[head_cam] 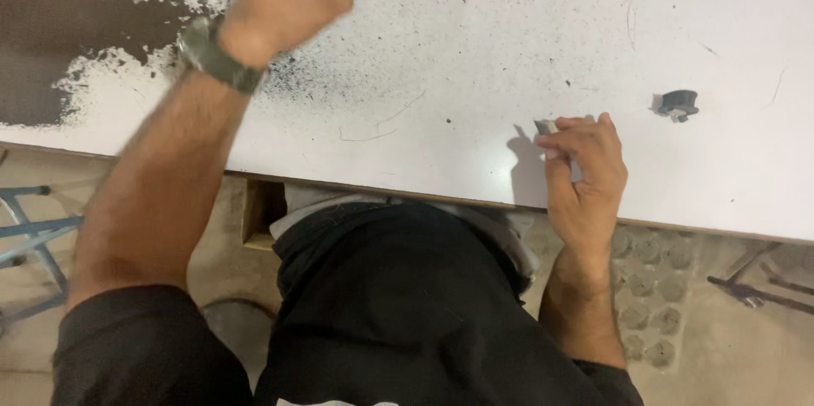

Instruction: The person sits at a white workbench assembling small black plastic components. They pick up a black housing, insert a small metal insert into it by hand, press the parts together, and set the finished assembly aside, repeating the process one piece at a time.

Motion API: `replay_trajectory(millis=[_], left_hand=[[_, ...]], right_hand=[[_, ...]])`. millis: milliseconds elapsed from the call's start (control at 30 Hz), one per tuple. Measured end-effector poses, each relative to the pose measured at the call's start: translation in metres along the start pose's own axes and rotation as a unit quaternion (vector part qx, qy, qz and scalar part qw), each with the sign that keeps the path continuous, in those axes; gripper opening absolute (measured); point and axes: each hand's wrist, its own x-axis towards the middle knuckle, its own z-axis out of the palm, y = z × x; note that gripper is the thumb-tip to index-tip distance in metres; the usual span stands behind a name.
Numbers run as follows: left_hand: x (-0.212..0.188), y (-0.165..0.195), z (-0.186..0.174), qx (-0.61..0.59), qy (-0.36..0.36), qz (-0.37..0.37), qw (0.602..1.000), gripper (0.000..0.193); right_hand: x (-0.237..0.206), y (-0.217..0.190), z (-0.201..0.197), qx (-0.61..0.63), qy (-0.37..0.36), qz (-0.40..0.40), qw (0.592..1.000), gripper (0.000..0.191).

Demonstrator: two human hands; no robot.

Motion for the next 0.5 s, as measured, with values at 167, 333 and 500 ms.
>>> replay_trajectory(millis=[167,333,500], left_hand=[[-0.077,0.022,0.088,-0.034,-0.090,0.134,0.986,0.016],[-0.116,0.074,0.100,-0.047,0.003,0.206,0.977,0.033],[-0.125,0.100,0.093,0.040,0.064,0.271,0.960,0.027]], right_hand=[[0.002,-0.016,0.016,-0.048,-0.068,-0.048,0.995,0.025],[-0.005,-0.028,0.029,-0.096,-0.107,-0.075,0.987,0.045],[-0.011,-0.027,0.027,-0.115,-0.090,-0.065,0.987,0.040]])
